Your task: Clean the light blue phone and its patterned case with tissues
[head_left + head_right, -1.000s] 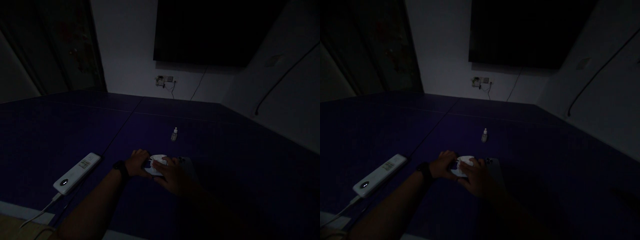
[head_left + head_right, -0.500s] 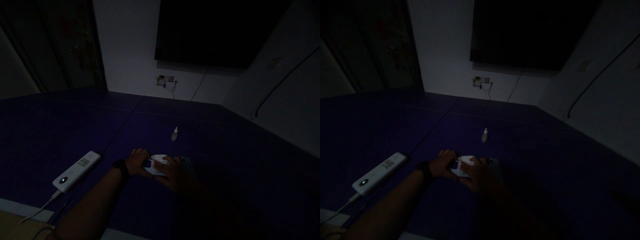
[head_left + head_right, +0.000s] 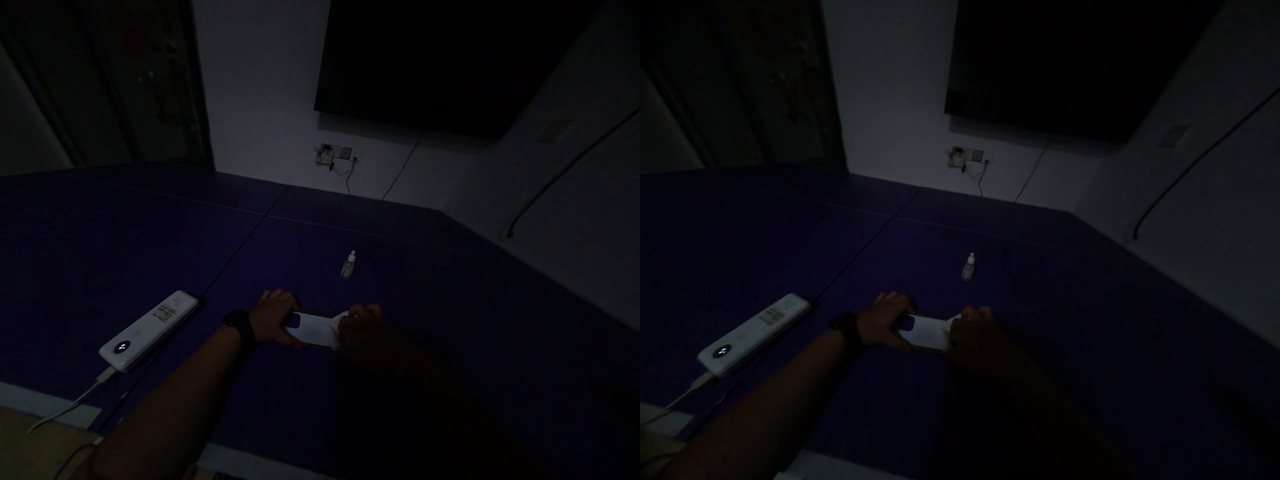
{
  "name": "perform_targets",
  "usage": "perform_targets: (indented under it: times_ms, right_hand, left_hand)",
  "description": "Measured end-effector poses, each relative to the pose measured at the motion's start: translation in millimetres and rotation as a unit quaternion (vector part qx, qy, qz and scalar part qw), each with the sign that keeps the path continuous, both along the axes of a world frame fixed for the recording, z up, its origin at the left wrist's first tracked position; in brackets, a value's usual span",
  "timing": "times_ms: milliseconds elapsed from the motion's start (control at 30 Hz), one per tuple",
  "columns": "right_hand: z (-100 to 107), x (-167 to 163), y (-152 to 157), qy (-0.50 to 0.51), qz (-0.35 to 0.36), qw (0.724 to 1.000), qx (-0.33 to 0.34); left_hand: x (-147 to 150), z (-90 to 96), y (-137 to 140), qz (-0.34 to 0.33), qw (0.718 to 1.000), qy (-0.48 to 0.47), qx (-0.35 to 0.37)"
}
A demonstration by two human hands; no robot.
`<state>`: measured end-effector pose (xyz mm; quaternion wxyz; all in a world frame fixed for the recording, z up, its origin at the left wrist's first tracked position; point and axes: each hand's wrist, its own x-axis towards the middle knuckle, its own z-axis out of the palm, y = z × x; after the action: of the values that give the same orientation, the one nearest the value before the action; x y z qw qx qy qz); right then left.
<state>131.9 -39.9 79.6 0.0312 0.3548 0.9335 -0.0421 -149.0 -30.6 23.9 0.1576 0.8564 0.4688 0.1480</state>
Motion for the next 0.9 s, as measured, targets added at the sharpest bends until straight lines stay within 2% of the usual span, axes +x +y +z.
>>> perform_targets:
  times_ms: [200,367,533,733,900]
  right_hand:
    - [-18,5,-4,0.081,0.019,0.995,-0.061]
    - [-27,-22,-13,0.135,0.053,0.984,-0.1]
    - [-21,-38,-16,0.131,0.043,0.988,-0.065]
    - [-5,-10,-6,0.023,-0.02,0.999,-0.045]
    - [-5,-6,-4,0.002,-0.041,0.999,0.006]
  left_hand:
    - [0,-2.0,0,-0.002,1.0,-0.001,-0.001]
    - [0,-1.7,0,0.0,1.0,0.002,-0.002]
    - [-1,0.9,-1,-0.002,1.0,0.006,-0.005]
    - [-1,0.2,0,-0.005,1.0,-0.002,-0.006]
    - [-1,-1.3,1,-0.008,1.0,-0.008,-0.007]
